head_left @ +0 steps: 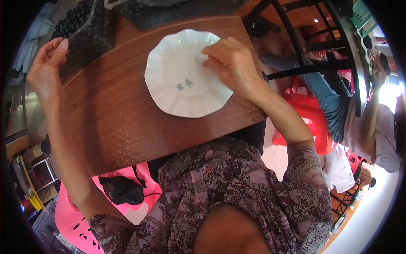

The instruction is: Assembling small metallic pins or components into black plastic housings by hand.

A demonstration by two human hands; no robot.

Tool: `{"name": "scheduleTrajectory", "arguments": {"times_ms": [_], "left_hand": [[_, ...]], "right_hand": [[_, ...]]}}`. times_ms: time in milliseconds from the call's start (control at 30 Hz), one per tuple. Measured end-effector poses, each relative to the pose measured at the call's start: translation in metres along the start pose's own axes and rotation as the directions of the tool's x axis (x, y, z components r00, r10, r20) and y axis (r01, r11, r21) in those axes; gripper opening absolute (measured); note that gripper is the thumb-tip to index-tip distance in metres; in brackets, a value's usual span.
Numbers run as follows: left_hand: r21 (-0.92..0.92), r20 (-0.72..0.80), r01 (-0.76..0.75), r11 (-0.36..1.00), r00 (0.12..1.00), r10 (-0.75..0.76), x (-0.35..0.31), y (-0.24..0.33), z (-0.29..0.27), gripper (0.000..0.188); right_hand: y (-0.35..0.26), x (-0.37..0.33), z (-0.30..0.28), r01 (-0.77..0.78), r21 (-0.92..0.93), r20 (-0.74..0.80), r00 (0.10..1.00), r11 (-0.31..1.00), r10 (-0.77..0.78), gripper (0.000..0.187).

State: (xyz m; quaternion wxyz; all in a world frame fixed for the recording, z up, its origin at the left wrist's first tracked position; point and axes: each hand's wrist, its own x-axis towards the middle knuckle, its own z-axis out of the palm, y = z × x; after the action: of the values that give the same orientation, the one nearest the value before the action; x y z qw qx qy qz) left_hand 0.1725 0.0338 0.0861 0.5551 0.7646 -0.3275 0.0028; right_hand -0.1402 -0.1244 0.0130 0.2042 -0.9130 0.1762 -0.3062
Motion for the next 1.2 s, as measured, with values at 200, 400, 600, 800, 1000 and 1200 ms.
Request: {"name": "scheduleTrajectory", "arguments": {"times_ms": [200,400,600,800,1000,1200], "left_hand": [[-0.065,0.076,-0.006,0.998,0.997,0.01,0.004,-0.001,0.013,0.012],[0.104,-0.032,-0.18,0.978,0.982,0.184,0.05,-0.009,-0.013,0.015],[0.456,0.07,-0.424,0.783,0.893,0.444,0.048,0.026,0.042,0.028],[0.163,0.446,-0.576,0.801,0.767,0.461,0.058,0.065,0.141,0.018],[0.251,0.766,-0.754,0.607,0.539,0.352,0.085,0.064,0.214,0.024],[0.288,0.834,-0.82,0.494,0.469,0.293,0.087,0.057,0.234,0.015]], "right_hand": [[0.018,0.005,0.025,0.136,-0.23,0.123,0.986,0.964,-0.109,0.013],[0.012,0.008,0.026,0.167,-0.186,0.16,0.978,0.968,-0.138,0.013],[0.016,0.006,0.014,0.11,-0.126,0.123,0.988,0.986,-0.095,0.022],[0.022,0.006,0.011,0.055,0.015,0.1,0.993,0.998,-0.056,0.024],[0.019,0.008,-0.002,0.003,0.152,-0.014,1.0,0.988,-0.001,0.02],[0.027,0.005,-0.005,-0.041,0.24,-0.01,0.999,0.97,0.044,0.02]]}}
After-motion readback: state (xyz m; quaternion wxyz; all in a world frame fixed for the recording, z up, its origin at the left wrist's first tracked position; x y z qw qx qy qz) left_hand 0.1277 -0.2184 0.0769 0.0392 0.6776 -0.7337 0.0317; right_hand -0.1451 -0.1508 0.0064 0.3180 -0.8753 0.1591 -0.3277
